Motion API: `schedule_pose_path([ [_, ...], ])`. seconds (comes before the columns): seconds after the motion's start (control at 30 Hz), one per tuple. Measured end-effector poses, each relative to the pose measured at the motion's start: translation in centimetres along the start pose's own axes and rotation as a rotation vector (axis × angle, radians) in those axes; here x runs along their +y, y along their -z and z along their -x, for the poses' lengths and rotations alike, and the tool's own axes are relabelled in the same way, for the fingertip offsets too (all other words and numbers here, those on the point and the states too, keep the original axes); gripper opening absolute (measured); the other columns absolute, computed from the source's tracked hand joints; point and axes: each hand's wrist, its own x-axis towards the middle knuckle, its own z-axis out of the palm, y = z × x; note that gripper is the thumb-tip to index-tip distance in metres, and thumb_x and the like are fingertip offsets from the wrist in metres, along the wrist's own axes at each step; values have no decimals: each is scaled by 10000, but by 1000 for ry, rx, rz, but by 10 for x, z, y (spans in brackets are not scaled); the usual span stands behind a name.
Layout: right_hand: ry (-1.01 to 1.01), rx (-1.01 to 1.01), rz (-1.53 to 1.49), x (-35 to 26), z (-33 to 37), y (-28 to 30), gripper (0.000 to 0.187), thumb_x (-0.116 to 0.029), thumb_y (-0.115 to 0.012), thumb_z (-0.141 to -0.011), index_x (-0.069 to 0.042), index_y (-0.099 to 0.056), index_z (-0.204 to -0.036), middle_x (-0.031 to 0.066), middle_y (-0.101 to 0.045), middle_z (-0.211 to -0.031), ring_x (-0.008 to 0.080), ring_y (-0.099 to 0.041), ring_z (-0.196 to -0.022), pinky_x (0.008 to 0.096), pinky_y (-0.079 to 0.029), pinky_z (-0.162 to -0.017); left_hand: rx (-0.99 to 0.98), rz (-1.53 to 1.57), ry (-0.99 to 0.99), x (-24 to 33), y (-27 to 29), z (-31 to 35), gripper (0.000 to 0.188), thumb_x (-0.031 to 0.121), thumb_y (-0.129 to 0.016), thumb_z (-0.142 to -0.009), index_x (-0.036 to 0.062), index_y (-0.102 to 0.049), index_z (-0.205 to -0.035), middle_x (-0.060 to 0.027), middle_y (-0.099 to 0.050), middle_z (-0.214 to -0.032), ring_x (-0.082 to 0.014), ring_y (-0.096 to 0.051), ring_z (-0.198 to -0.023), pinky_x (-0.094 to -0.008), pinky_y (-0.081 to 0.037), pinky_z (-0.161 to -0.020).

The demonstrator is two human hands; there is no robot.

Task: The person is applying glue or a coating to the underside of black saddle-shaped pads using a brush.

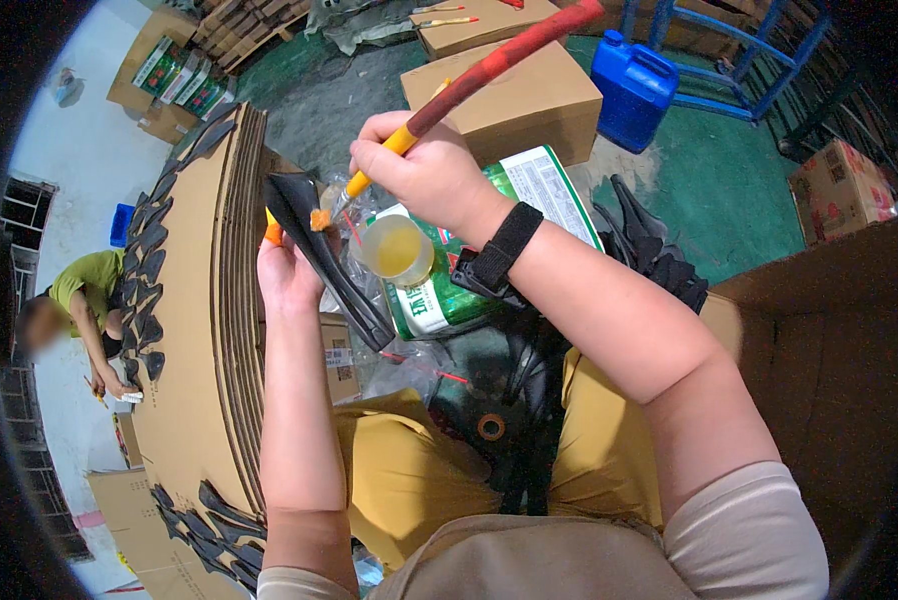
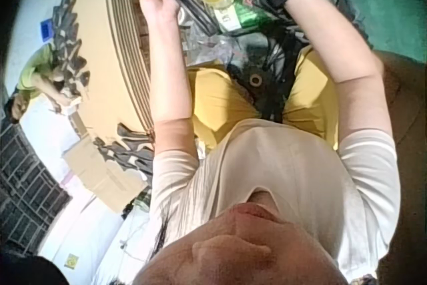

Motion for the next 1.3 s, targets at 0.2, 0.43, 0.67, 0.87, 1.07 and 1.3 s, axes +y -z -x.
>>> schedule_pose_path([
  [0.2,32,-131,16,-5,8,4,201,-165,-560,-901,-19,-630,-782,-3,-593,-686,38,-459,-539,194,-354,-484,-55,-16,2,7,-1,-1,299,233,-400,-958,56,-636,-1007,-151,-670,-1012,-289,-629,-901,-475,-481,-810],
  [0.43,-57,-23,-185,-8,6,8,201,-177,-557,-900,-27,-630,-788,9,-613,-712,42,-465,-550,188,-372,-512,-19,26,-15,7,-4,-7,293,235,-410,-946,61,-638,-1006,-157,-670,-1002,-297,-634,-886,-471,-473,-813],
  [0.67,-121,-231,-109,-10,13,10,188,-186,-567,-898,-37,-620,-796,14,-634,-768,42,-470,-568,192,-378,-516,-73,64,-23,13,-3,-4,304,194,-402,-940,29,-646,-1017,-150,-664,-1024,-288,-588,-950,-501,-419,-873],
  [0.87,-79,-86,-239,-7,9,7,187,-185,-566,-906,-43,-612,-793,16,-632,-759,51,-474,-565,195,-375,-505,-126,69,0,19,-1,-7,310,202,-401,-935,39,-650,-1022,-144,-656,-1039,-293,-569,-967,-495,-414,-870],
  [1.07,-118,-183,-266,-1,12,6,190,-186,-564,-909,-37,-612,-801,22,-620,-728,54,-478,-550,195,-367,-485,-77,145,-50,21,-8,-4,306,208,-423,-923,24,-662,-978,-159,-659,-992,-279,-566,-921,-474,-423,-835],
  [1.3,-235,-154,-377,1,17,8,184,-165,-566,-892,-29,-620,-780,31,-616,-695,61,-491,-512,189,-366,-457,-51,242,-200,36,-16,4,288,197,-451,-922,-8,-652,-950,-161,-644,-923,-256,-551,-833,-448,-421,-788],
])
